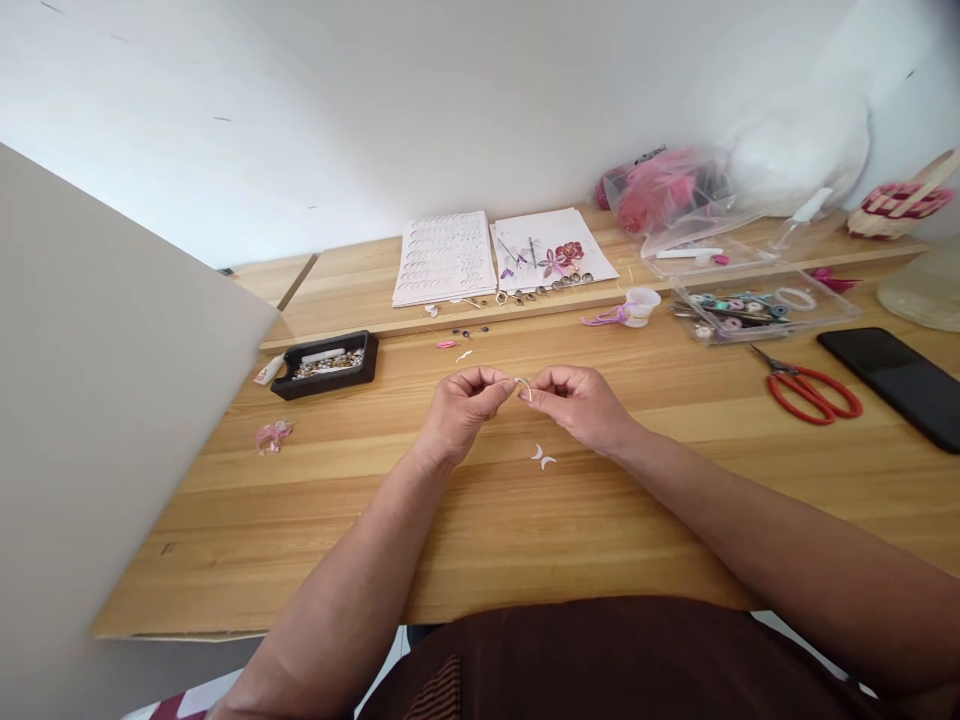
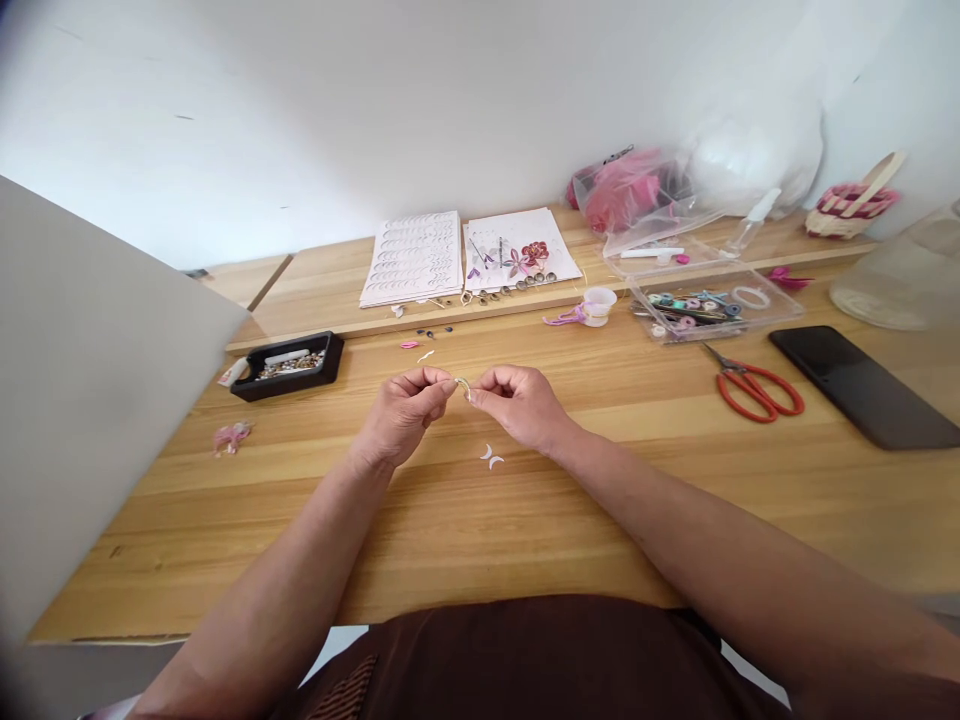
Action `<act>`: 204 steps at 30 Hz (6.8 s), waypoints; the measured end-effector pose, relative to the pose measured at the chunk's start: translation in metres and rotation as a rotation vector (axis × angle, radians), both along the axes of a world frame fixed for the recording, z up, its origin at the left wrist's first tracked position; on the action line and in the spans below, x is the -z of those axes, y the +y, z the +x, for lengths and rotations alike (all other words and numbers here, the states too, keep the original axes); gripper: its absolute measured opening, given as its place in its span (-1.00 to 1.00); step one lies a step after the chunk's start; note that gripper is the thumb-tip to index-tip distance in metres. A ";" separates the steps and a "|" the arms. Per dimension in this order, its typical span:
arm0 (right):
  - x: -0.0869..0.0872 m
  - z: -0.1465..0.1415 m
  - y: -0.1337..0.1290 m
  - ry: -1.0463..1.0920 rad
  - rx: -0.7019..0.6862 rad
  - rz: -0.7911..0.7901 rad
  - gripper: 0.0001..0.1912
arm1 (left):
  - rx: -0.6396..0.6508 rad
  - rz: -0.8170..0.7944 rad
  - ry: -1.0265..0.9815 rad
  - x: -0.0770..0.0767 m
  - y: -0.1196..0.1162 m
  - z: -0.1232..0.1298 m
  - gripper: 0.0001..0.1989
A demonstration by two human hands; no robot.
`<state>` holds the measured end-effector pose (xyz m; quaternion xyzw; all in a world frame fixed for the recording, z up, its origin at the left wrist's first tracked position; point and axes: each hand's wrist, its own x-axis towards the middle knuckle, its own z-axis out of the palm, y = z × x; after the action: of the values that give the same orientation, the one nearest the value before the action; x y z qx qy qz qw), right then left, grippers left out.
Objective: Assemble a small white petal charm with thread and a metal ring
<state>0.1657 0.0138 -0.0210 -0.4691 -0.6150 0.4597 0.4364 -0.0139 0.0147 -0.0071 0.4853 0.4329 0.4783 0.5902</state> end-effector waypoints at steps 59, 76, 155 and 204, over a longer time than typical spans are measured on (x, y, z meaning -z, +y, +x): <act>-0.015 -0.003 -0.016 -0.128 -0.025 0.123 -0.84 | -0.182 0.097 0.157 0.001 0.003 -0.002 -0.73; -0.015 0.008 0.000 -0.145 0.104 0.250 -0.83 | 0.127 0.052 0.151 -0.003 -0.004 -0.001 -0.72; 0.000 -0.005 -0.005 0.132 -0.117 -0.214 -0.71 | -0.137 0.204 0.138 0.002 -0.001 0.003 -0.81; -0.013 0.005 0.001 0.113 -0.068 -0.093 -0.67 | 0.007 0.089 0.017 0.000 -0.002 0.001 -0.70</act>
<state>0.1710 0.0146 -0.0079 -0.4410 -0.5828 0.5281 0.4324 -0.0128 0.0128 -0.0066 0.5166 0.4145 0.4908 0.5661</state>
